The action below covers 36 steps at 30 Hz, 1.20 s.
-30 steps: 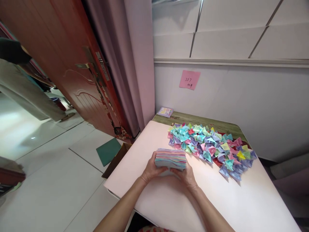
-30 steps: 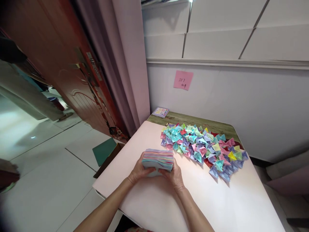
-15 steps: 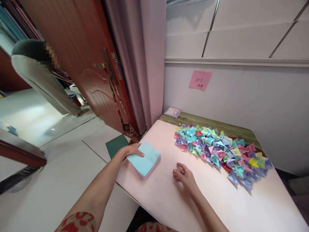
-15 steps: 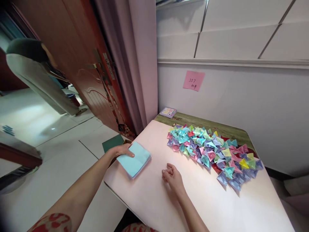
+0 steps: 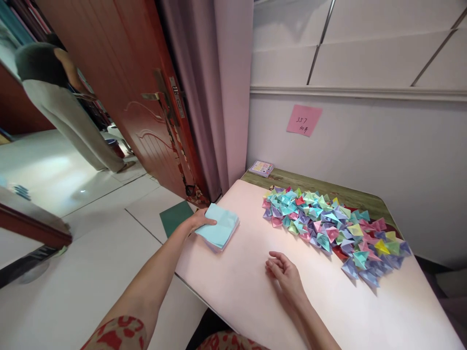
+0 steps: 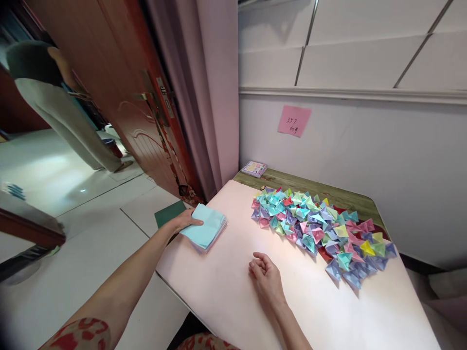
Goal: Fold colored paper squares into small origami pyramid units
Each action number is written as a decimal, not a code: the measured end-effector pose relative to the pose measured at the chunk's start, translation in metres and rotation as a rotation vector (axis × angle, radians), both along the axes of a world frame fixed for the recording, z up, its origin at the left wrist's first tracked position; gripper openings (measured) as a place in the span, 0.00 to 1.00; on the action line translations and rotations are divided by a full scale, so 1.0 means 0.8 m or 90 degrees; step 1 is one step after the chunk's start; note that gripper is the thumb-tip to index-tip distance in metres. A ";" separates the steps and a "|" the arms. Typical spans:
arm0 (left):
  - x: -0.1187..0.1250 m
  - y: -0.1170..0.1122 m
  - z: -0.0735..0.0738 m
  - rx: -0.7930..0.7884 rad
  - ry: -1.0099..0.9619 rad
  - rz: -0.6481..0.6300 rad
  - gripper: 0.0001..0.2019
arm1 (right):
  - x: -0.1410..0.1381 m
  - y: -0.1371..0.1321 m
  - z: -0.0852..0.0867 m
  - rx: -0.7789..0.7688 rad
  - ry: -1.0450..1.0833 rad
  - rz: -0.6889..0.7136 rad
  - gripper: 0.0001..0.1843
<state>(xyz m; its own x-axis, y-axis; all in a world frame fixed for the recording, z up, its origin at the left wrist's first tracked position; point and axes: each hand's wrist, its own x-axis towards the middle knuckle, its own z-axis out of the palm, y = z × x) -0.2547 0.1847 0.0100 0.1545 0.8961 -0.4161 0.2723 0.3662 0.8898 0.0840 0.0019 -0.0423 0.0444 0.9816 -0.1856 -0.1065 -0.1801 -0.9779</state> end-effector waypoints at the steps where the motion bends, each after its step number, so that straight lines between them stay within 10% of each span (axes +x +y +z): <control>1: 0.000 0.000 -0.001 0.003 0.000 0.007 0.34 | 0.001 -0.002 -0.002 0.011 -0.018 -0.002 0.27; 20: 0.038 0.011 0.009 0.106 0.177 0.057 0.33 | 0.013 -0.028 -0.003 0.157 -0.310 -0.026 0.14; 25: 0.063 -0.032 0.021 0.402 0.429 0.210 0.33 | 0.012 -0.027 -0.006 0.166 -0.319 -0.025 0.14; 30: 0.122 -0.088 -0.002 0.498 0.536 -0.007 0.40 | 0.012 -0.026 -0.010 0.154 -0.314 -0.016 0.16; 36: 0.145 -0.103 -0.025 0.410 0.538 0.011 0.26 | 0.012 -0.027 -0.004 0.167 -0.308 -0.023 0.14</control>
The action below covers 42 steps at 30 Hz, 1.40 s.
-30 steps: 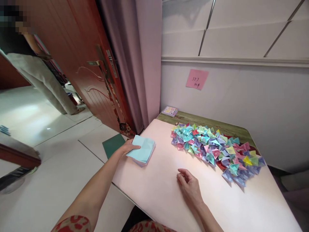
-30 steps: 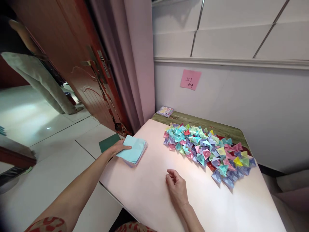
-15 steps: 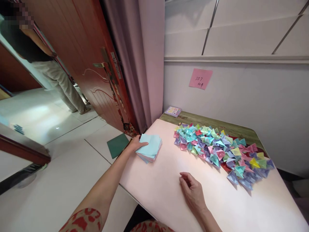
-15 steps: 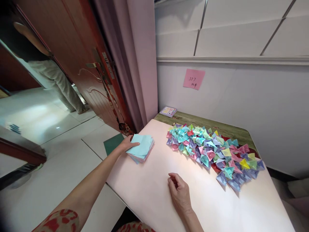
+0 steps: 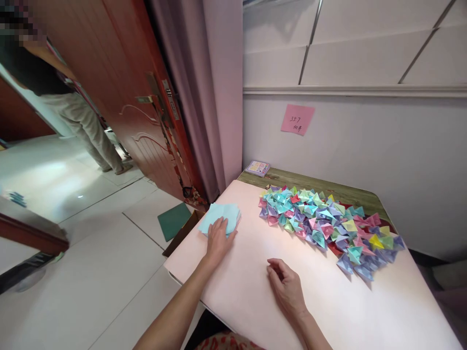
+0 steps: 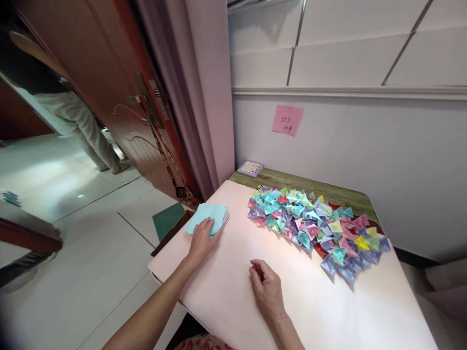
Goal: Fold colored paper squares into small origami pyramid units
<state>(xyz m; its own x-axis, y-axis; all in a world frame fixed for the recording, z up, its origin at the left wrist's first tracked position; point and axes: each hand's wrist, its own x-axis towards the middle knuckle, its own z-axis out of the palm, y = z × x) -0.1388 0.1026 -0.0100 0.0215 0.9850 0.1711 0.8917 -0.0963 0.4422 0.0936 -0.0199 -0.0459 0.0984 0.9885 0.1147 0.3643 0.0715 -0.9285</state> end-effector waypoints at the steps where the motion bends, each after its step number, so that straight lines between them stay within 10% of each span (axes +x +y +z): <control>1: -0.003 0.002 0.001 0.005 -0.022 0.009 0.24 | 0.000 0.000 0.002 0.008 0.004 -0.003 0.14; 9: -0.006 0.002 0.035 0.086 -0.145 0.041 0.16 | 0.001 0.002 -0.004 0.005 0.096 -0.037 0.16; 17: 0.089 -0.056 0.002 0.104 -0.045 -0.495 0.15 | 0.067 -0.008 -0.004 0.072 -0.090 -0.231 0.36; 22: 0.093 -0.070 -0.037 0.069 -0.136 -0.525 0.14 | 0.101 -0.024 -0.007 0.114 -0.272 -0.165 0.37; 29: 0.076 -0.074 -0.036 0.047 -0.232 -0.558 0.16 | 0.112 -0.008 -0.003 0.059 -0.326 -0.068 0.32; 34: 0.080 -0.074 -0.036 -0.008 -0.318 -0.401 0.22 | 0.112 0.013 0.009 -0.004 -0.296 -0.047 0.12; 39: 0.113 -0.083 -0.039 0.232 -0.251 -0.150 0.28 | 0.096 0.032 0.018 -0.168 -0.339 -0.155 0.14; 42: 0.132 -0.093 -0.037 0.272 -0.117 -0.302 0.18 | 0.089 0.038 0.019 -0.229 -0.345 -0.183 0.12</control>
<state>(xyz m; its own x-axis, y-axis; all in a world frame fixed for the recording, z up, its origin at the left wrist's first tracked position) -0.0332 0.0279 -0.0396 0.3693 0.7203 0.5871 0.6226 -0.6608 0.4192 0.1648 0.0104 -0.0303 0.3817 0.9180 -0.1071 0.7400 -0.3730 -0.5597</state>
